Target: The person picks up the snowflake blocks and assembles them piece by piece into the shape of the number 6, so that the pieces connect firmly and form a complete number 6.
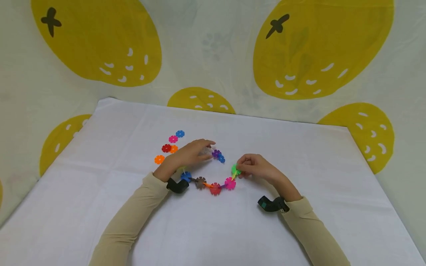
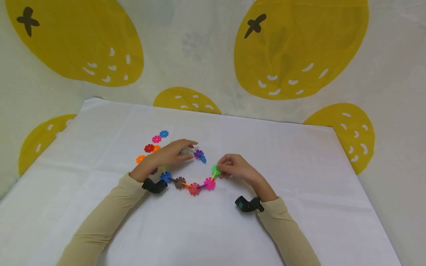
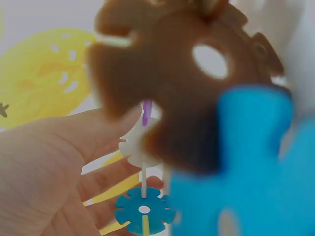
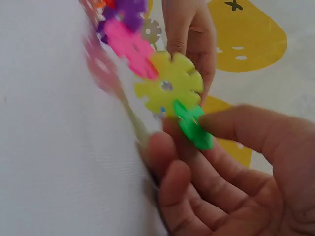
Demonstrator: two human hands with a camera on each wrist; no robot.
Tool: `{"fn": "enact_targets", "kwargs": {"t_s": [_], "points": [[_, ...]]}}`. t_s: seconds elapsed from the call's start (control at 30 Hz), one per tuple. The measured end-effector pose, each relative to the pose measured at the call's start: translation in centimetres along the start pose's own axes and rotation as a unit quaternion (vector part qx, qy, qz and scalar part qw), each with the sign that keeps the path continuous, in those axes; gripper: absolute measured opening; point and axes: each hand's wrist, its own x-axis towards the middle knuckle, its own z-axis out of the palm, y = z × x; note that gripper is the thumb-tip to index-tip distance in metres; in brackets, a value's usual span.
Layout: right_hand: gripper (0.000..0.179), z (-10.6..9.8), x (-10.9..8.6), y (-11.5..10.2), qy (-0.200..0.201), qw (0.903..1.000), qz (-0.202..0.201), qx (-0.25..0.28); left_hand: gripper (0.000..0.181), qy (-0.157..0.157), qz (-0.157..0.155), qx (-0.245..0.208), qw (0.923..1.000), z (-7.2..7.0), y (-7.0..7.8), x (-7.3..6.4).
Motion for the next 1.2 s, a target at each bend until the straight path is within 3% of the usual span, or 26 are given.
{"fn": "enact_targets", "kwargs": {"t_s": [0.23, 0.5, 0.67, 0.77, 0.93, 1.03, 1.2], "points": [[0.031, 0.3, 0.1, 0.3, 0.088, 0.9956, -0.009, 0.03, 0.048, 0.003, -0.008, 0.009, 0.9999, 0.2, 0.2, 0.1], [0.029, 0.7, 0.4, 0.3, 0.181, 0.9806, 0.019, 0.073, 0.045, -0.001, -0.036, 0.004, 0.9993, 1.0, 0.6, 0.4], [0.034, 1.1, 0.5, 0.3, 0.187, 0.9817, 0.014, 0.032, 0.046, 0.01, -0.036, 0.03, 0.9989, 2.0, 0.4, 1.0], [0.039, 1.4, 0.6, 0.4, 0.174, 0.9846, -0.011, 0.006, 0.045, 0.021, -0.035, 0.041, 0.9983, 2.2, 0.5, 1.1], [0.043, 1.7, 0.8, 0.7, 0.162, 0.9845, -0.067, 0.003, 0.044, 0.04, -0.036, 0.021, 0.9983, 2.3, 0.6, 1.0], [0.042, 1.9, 0.9, 0.7, 0.169, 0.9826, -0.076, -0.004, 0.043, 0.048, -0.035, 0.011, 0.9981, 2.2, 0.6, 1.0], [0.038, 2.3, 1.0, 0.3, 0.182, 0.9778, -0.079, -0.066, 0.044, 0.056, -0.039, 0.001, 0.9977, 2.2, 0.6, 1.0]]}}
